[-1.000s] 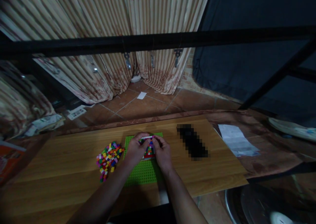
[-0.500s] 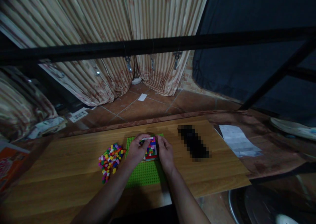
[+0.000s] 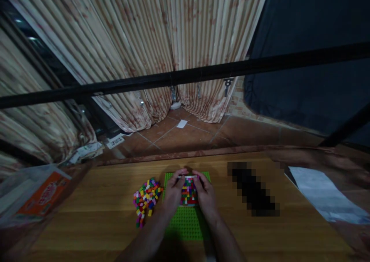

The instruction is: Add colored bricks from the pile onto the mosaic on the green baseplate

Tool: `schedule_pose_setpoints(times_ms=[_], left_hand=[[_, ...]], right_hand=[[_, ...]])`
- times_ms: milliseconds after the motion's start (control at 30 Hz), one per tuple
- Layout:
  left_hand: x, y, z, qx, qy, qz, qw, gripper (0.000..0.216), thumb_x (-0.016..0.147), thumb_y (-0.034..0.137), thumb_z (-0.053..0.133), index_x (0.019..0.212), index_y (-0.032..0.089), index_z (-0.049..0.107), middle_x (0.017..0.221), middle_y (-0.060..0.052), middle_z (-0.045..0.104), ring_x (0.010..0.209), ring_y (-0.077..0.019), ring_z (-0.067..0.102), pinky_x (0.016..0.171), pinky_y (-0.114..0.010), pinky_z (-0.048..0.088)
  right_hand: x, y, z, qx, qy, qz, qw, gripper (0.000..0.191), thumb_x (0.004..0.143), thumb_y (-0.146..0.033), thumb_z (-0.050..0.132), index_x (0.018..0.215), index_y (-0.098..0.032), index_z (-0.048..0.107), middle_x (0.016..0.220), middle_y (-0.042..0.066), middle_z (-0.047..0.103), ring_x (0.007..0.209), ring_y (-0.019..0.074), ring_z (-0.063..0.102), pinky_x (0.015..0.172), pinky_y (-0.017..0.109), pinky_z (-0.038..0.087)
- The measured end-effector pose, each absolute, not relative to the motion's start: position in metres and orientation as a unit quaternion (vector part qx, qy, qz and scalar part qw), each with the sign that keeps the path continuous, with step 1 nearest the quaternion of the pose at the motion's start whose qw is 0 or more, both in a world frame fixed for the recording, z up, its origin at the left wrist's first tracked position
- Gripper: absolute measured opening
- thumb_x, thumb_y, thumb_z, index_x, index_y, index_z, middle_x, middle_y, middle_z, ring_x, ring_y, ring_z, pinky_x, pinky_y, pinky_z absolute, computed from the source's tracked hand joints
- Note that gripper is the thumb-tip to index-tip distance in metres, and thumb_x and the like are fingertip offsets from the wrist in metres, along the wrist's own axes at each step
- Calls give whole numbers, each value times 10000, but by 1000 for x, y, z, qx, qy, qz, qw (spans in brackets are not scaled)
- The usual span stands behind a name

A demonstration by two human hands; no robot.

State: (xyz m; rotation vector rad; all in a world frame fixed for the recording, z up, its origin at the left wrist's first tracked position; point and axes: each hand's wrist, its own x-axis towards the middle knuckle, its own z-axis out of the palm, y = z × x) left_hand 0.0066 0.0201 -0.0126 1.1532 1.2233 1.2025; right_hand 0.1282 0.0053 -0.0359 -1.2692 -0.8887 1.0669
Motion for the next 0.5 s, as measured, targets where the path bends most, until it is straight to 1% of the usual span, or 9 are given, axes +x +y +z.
schedule_pose_setpoints(times_ms=[100, 133, 267, 367, 500], left_hand=[[9, 20, -13, 462, 511, 502, 522, 172, 828, 336, 592, 905, 207, 675, 839, -17, 687, 786, -178, 631, 737, -292, 502], [9, 19, -13, 461, 514, 503, 519, 169, 816, 350, 602, 858, 202, 671, 779, -7, 660, 745, -170, 607, 709, -282, 485], [10, 19, -13, 451, 516, 515, 514, 185, 780, 382, 633, 769, 201, 663, 713, 5, 614, 717, -164, 558, 697, -276, 449], [10, 21, -15, 437, 500, 527, 530, 214, 747, 420, 683, 780, 208, 680, 763, -10, 647, 768, -185, 581, 747, -301, 454], [9, 22, -17, 373, 467, 561, 574, 342, 679, 477, 763, 900, 221, 711, 957, -45, 699, 935, -230, 624, 879, -342, 456]], right_hand=[[128, 6, -39, -553, -394, 444, 584, 508, 728, -677, 684, 957, -227, 736, 970, 57, 755, 910, 267, 675, 816, 373, 527], [127, 7, -40, -557, -397, 440, 582, 507, 727, -684, 680, 938, -227, 735, 942, 54, 755, 885, 262, 673, 795, 362, 528], [127, 7, -40, -563, -394, 440, 578, 527, 696, -712, 683, 899, -229, 737, 896, 51, 756, 839, 262, 672, 744, 349, 532], [128, 8, -38, -568, -380, 450, 575, 523, 666, -706, 702, 897, -239, 753, 926, 49, 765, 887, 280, 681, 777, 365, 537], [133, 11, -32, -580, -359, 461, 568, 498, 681, -660, 690, 971, -264, 774, 1082, 45, 761, 1081, 304, 653, 917, 391, 501]])
